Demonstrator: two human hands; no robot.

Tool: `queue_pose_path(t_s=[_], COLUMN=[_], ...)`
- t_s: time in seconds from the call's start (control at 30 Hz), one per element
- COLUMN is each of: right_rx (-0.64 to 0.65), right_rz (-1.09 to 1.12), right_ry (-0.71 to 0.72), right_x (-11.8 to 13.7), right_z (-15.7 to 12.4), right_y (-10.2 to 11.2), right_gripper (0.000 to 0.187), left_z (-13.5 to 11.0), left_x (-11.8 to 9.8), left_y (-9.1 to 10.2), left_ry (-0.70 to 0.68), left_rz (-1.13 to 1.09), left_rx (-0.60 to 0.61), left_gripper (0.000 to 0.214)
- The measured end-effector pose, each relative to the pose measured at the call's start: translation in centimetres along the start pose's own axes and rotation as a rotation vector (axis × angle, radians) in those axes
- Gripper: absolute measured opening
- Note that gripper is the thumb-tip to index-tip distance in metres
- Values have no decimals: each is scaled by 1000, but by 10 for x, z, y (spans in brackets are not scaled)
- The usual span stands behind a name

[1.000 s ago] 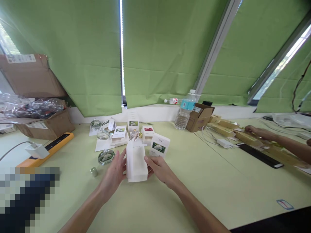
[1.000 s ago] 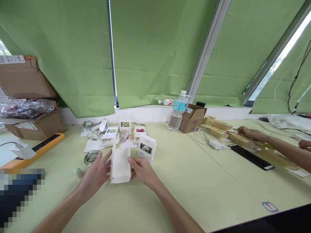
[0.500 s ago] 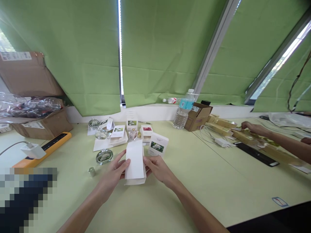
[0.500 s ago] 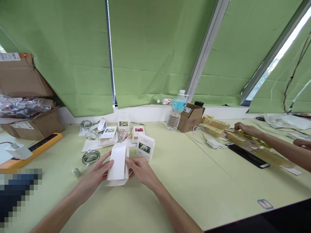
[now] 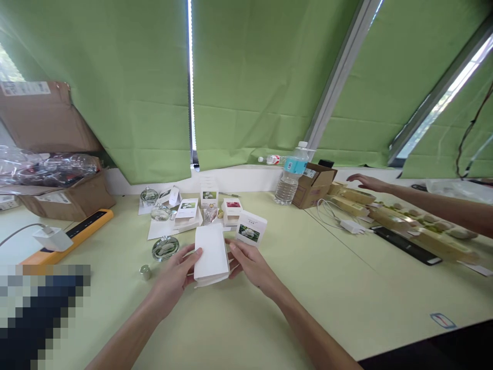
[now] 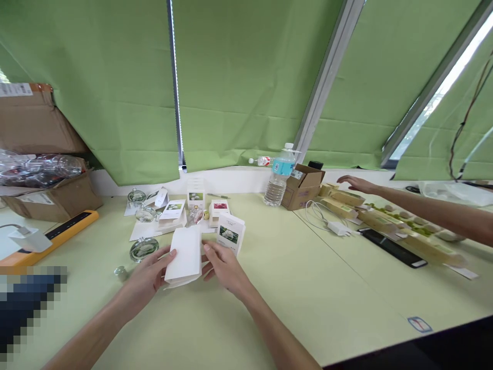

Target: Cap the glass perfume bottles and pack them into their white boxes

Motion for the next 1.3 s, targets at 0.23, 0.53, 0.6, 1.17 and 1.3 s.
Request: queue_pose_path(t_s=[0.23, 0.53, 0.6, 1.17, 1.3], right_rx=[122, 96, 63, 6, 71], right_rz=[-147, -337, -368, -401, -470], right_ry=[143, 288, 306, 307, 306], right_x=[29, 35, 34, 23, 27], right_z=[-13, -13, -12, -8, -11], right_y=[-6, -15, -13, -8, -14], right_gripper=[80, 81, 75, 81, 57], left_z=[2, -1, -2, -8, -5], left_x=[-3, -4, -4, -6, -9], left_y=[3, 3, 2, -9, -7], left_ry=[-14, -39, -43, -54, -93], left_rz=[-52, -2, -5, 34, 108], left_rx=[-54, -62, -56, 58, 0], left_gripper=[45, 48, 44, 44, 51])
Point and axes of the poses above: each hand's wrist, its own z-axis towards the middle knuckle, its own y-axis out of the back of the hand, x = y × z, the point moved 7 cm from there along z, towards the middle knuckle, and after that the axes turned 4 degrees about y, right-handed, at the moved point
